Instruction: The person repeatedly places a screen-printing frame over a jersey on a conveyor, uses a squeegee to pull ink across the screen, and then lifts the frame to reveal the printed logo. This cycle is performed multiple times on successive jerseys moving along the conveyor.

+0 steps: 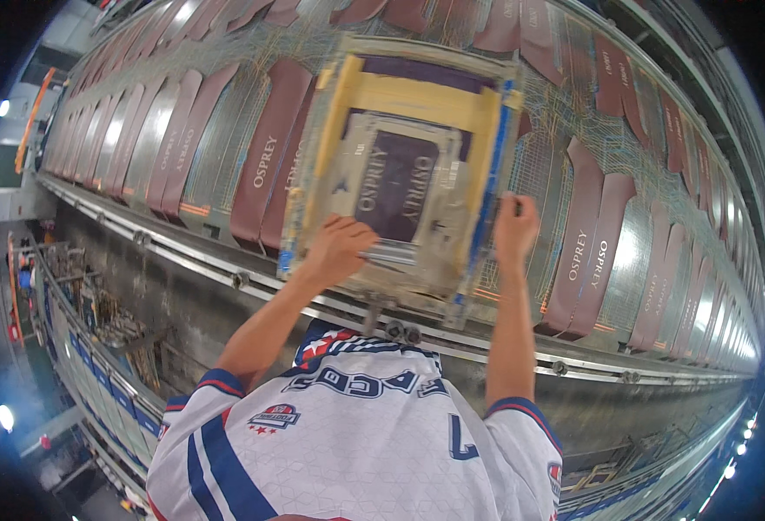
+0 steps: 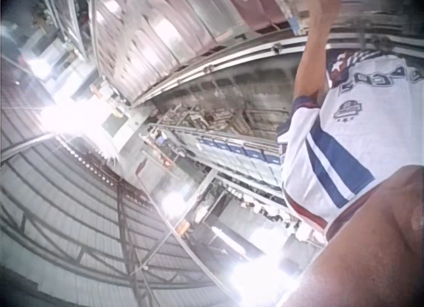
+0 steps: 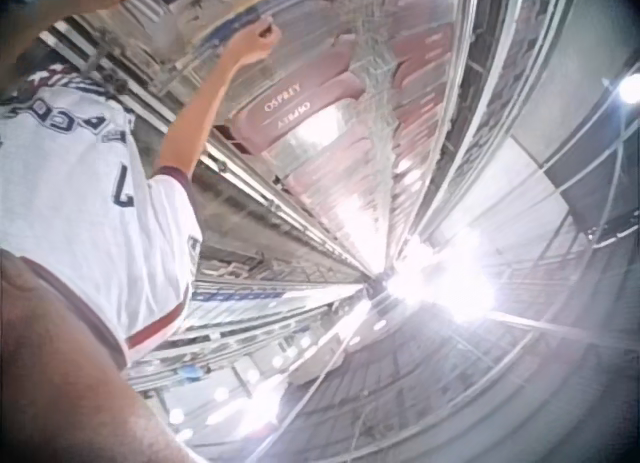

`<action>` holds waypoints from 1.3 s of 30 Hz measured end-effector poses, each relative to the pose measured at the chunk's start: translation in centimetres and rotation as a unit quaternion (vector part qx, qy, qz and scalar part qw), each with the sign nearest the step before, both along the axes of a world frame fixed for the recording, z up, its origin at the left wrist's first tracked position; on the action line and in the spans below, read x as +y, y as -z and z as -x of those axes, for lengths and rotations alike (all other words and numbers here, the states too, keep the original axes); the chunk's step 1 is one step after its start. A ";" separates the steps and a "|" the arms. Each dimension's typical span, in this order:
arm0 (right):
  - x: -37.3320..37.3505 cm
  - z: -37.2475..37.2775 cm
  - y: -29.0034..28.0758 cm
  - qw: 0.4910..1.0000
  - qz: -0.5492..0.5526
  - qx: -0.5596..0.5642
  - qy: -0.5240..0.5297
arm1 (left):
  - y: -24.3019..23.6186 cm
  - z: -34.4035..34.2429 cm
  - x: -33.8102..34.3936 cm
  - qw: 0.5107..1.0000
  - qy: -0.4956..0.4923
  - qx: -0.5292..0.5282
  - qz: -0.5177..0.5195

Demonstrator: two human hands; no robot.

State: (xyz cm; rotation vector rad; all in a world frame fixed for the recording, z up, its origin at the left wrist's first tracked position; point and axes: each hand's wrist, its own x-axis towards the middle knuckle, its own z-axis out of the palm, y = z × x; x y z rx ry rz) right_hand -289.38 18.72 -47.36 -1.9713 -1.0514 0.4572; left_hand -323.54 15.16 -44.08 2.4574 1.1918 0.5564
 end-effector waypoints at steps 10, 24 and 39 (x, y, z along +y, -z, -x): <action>4.9 22.4 1.1 0.995 0.032 0.090 -0.015 | -0.7 21.3 4.7 0.998 0.002 0.050 -0.027; 5.9 24.6 3.6 0.991 0.121 0.052 0.031 | 1.7 25.9 1.1 0.995 0.048 0.047 -0.073; -15.1 8.6 2.8 0.959 0.168 -0.201 0.110 | 1.3 20.7 26.3 0.997 0.065 0.043 -0.008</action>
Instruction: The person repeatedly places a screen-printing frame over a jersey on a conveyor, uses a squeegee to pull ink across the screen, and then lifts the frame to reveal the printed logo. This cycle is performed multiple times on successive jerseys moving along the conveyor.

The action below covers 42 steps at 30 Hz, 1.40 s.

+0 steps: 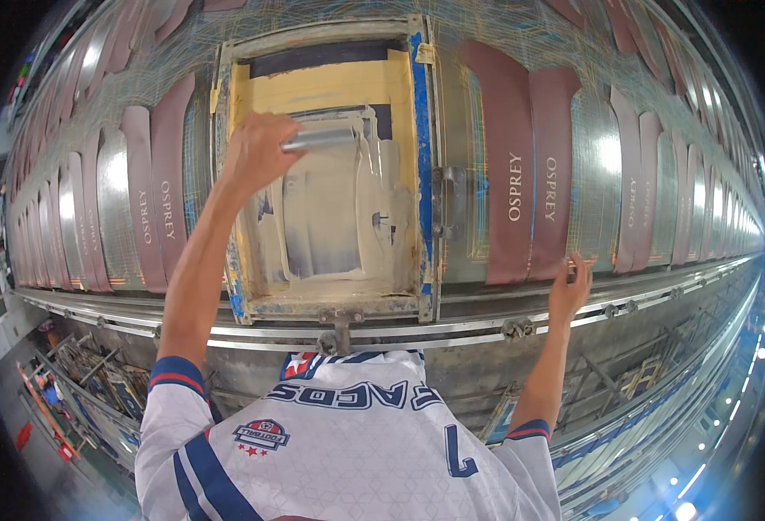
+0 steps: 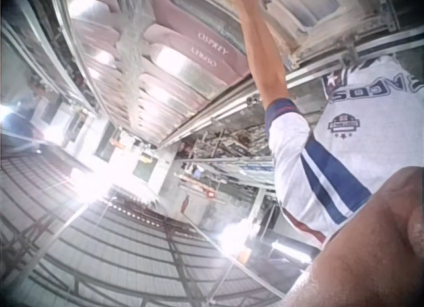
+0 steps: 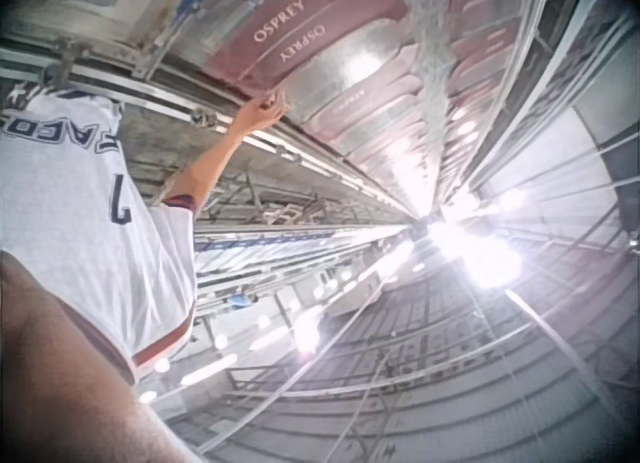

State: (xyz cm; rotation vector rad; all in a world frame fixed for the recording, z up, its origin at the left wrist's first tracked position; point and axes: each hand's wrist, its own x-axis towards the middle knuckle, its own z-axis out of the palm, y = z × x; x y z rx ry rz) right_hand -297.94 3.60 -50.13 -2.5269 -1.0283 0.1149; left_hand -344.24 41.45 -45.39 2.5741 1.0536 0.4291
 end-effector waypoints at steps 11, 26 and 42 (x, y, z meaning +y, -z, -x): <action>-11.5 -7.0 4.9 0.985 0.017 -0.100 0.140 | 2.3 3.5 -11.9 0.997 0.007 -0.008 -0.074; -9.8 -9.9 1.3 0.993 -0.024 -0.010 -0.117 | -1.9 3.2 -18.6 0.991 0.073 0.114 0.017; -8.6 -11.6 1.0 0.988 0.013 0.012 -0.151 | -2.2 2.9 -16.3 0.963 0.083 0.208 0.151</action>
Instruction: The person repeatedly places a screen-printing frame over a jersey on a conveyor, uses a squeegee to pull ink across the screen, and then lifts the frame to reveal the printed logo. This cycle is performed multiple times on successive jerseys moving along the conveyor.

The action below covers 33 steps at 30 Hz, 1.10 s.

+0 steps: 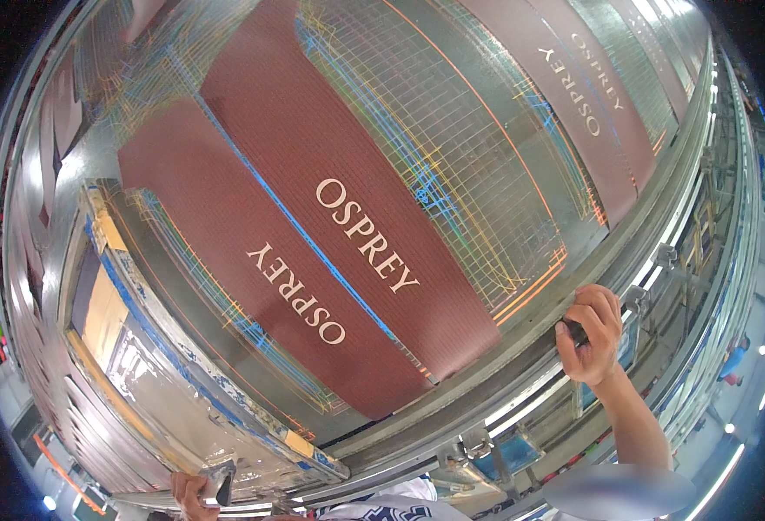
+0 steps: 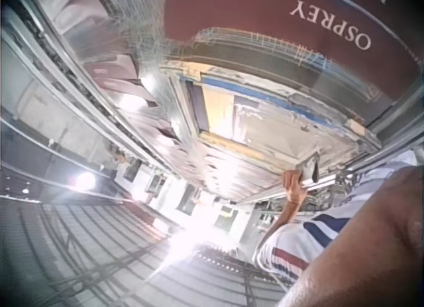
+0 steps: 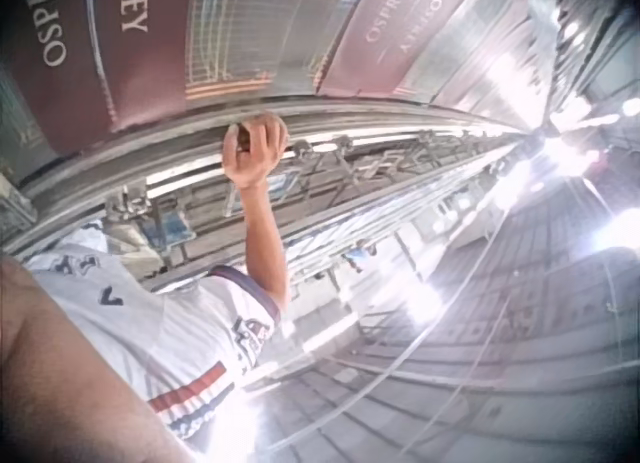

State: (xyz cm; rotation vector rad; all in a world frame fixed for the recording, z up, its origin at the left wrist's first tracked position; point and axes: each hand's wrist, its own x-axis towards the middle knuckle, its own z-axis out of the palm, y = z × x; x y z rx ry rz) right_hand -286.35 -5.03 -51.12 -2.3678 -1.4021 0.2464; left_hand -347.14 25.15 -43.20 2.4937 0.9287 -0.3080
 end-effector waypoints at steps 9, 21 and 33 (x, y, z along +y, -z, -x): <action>-0.5 0.0 0.0 1.000 0.023 0.004 0.003 | 0.3 1.0 0.8 1.000 0.016 -0.003 0.026; 0.0 0.4 -0.3 0.999 0.035 0.002 0.031 | 0.4 1.1 1.2 0.999 0.029 -0.005 0.024; 0.1 0.5 0.3 0.999 0.029 0.014 0.036 | 0.2 0.3 -0.3 1.000 -0.012 0.006 0.006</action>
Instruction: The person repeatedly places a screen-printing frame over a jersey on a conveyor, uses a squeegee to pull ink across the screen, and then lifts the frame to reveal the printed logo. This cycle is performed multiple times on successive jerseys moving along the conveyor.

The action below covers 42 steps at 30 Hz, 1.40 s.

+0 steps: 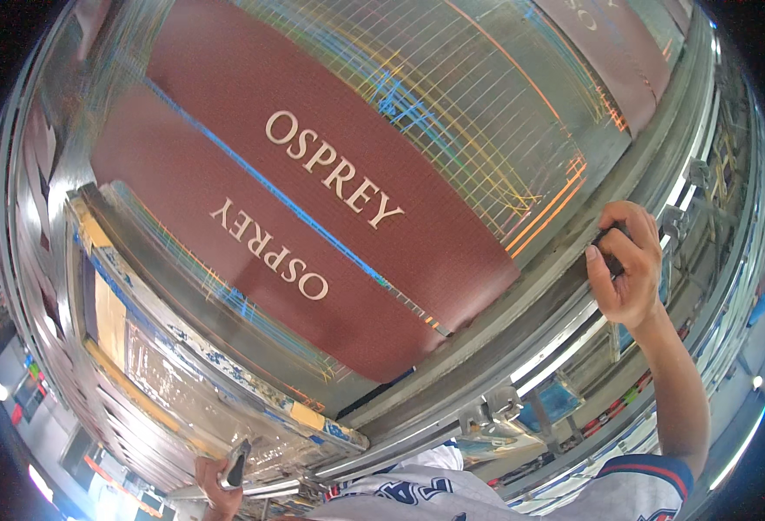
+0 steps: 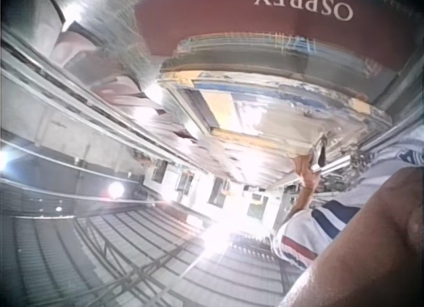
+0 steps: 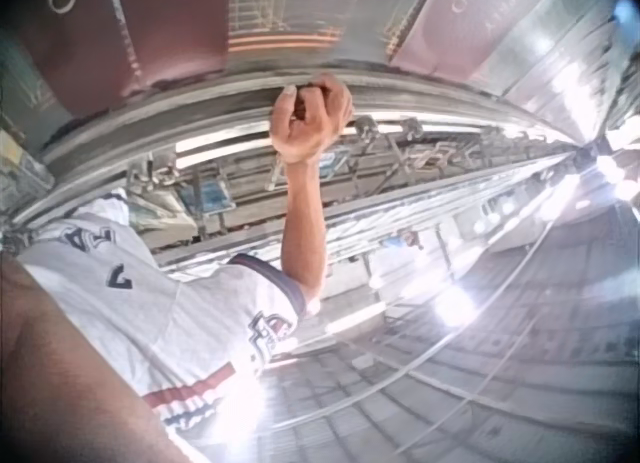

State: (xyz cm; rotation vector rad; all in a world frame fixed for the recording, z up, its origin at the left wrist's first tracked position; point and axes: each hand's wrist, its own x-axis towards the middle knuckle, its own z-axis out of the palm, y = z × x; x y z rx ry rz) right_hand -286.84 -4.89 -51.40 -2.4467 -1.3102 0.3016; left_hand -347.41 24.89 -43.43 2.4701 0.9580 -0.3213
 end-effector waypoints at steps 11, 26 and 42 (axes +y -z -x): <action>-0.2 0.2 0.2 1.000 -0.006 0.013 0.011 | 0.8 1.6 0.3 1.000 0.014 -0.008 -0.015; -0.2 0.7 0.0 0.999 -0.023 -0.025 -0.010 | 1.4 1.6 -0.8 0.995 -0.011 -0.068 -0.078; 33.7 32.0 -10.5 0.854 0.044 0.349 -0.384 | 0.9 1.0 4.6 0.970 -0.094 -0.194 -0.110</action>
